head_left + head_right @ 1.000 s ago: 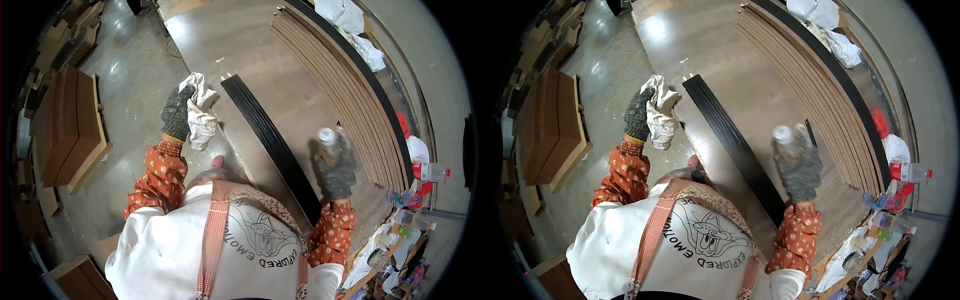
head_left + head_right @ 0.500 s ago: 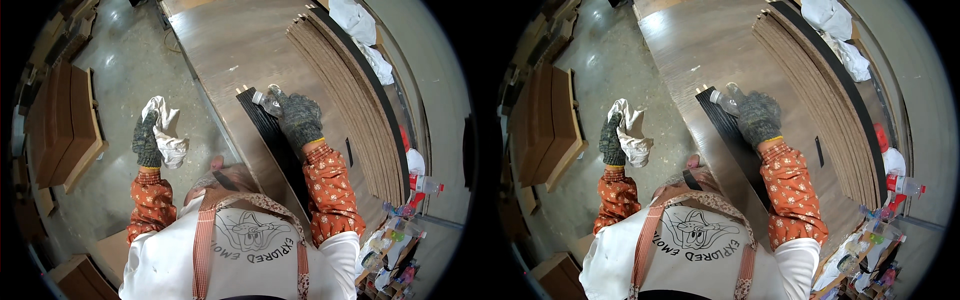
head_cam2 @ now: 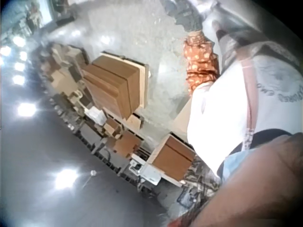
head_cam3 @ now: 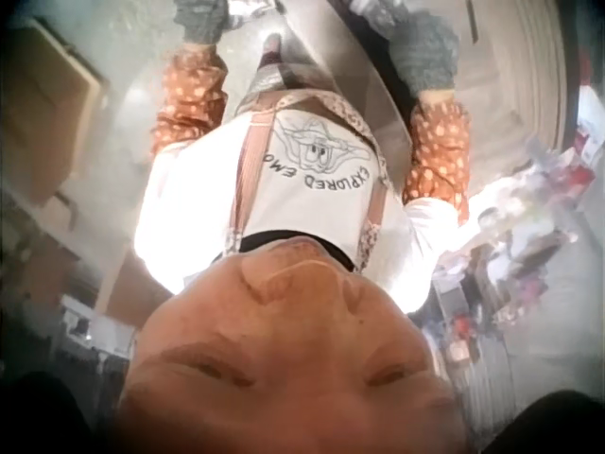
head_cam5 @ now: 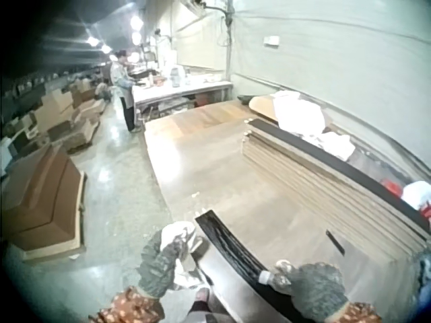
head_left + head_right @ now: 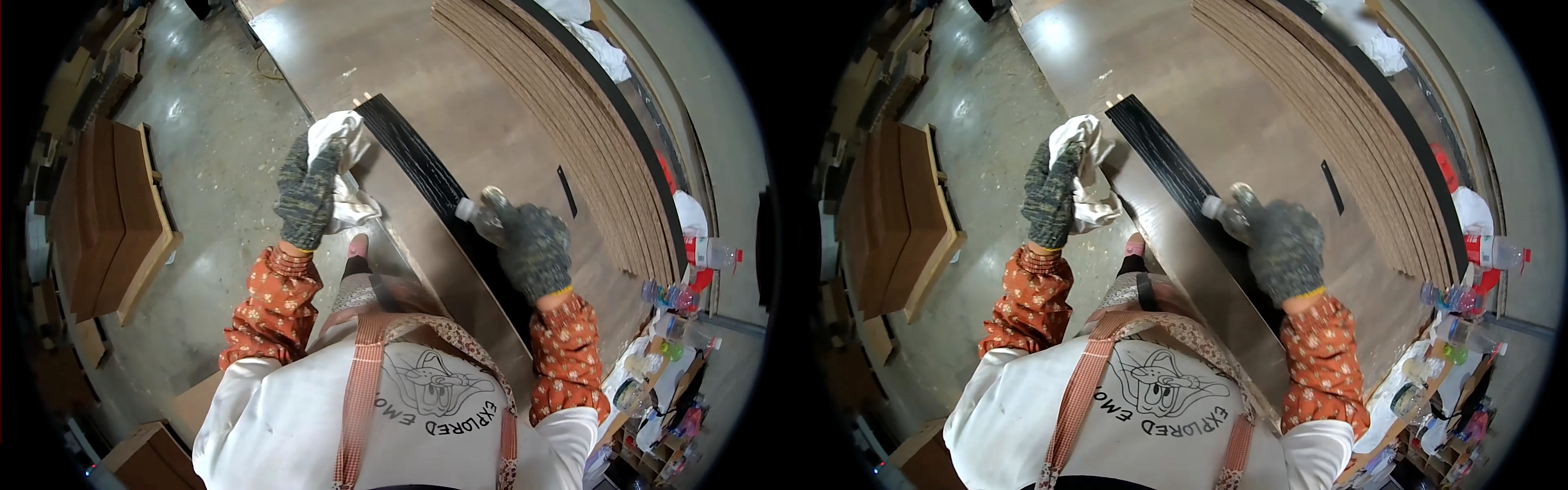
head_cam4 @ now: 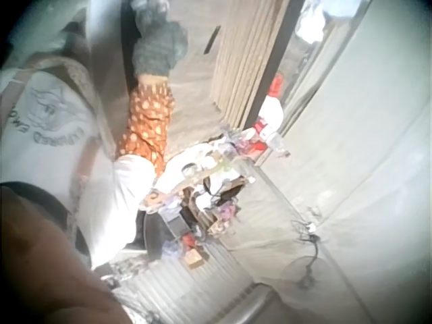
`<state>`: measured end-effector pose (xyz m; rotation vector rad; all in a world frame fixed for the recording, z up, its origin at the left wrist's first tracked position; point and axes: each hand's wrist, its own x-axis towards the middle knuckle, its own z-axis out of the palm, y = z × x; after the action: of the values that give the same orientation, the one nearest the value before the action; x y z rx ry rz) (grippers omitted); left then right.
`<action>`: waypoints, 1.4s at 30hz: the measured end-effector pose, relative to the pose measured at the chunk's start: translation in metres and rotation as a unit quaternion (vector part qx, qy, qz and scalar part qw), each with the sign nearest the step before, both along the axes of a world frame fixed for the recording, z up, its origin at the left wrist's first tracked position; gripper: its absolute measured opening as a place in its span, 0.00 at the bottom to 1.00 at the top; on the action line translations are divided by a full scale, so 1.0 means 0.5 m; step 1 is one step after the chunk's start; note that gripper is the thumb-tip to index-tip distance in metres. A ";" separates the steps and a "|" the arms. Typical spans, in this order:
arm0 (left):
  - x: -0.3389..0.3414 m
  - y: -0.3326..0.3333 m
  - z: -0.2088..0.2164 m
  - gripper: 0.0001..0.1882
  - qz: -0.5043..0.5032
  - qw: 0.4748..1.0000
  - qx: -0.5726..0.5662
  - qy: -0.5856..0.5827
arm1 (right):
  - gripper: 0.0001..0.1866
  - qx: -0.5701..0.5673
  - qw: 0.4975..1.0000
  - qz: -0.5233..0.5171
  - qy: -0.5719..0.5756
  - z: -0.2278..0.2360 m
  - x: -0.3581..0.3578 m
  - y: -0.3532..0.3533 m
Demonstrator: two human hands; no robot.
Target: The person wipes long black wooden pieces with a white cloth and a liquid from a bottle on a worktable.
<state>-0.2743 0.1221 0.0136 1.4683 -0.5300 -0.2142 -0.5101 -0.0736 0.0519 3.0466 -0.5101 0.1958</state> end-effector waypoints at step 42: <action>0.104 -0.190 -0.087 0.22 -0.285 0.895 0.188 -0.286 | 0.24 0.002 0.878 -0.469 -0.095 -0.115 -0.373 0.193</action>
<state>-0.2224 0.0271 -0.0301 1.7197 -1.4722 -0.3600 -0.6966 0.0231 -0.0058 2.4035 -1.8737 0.4231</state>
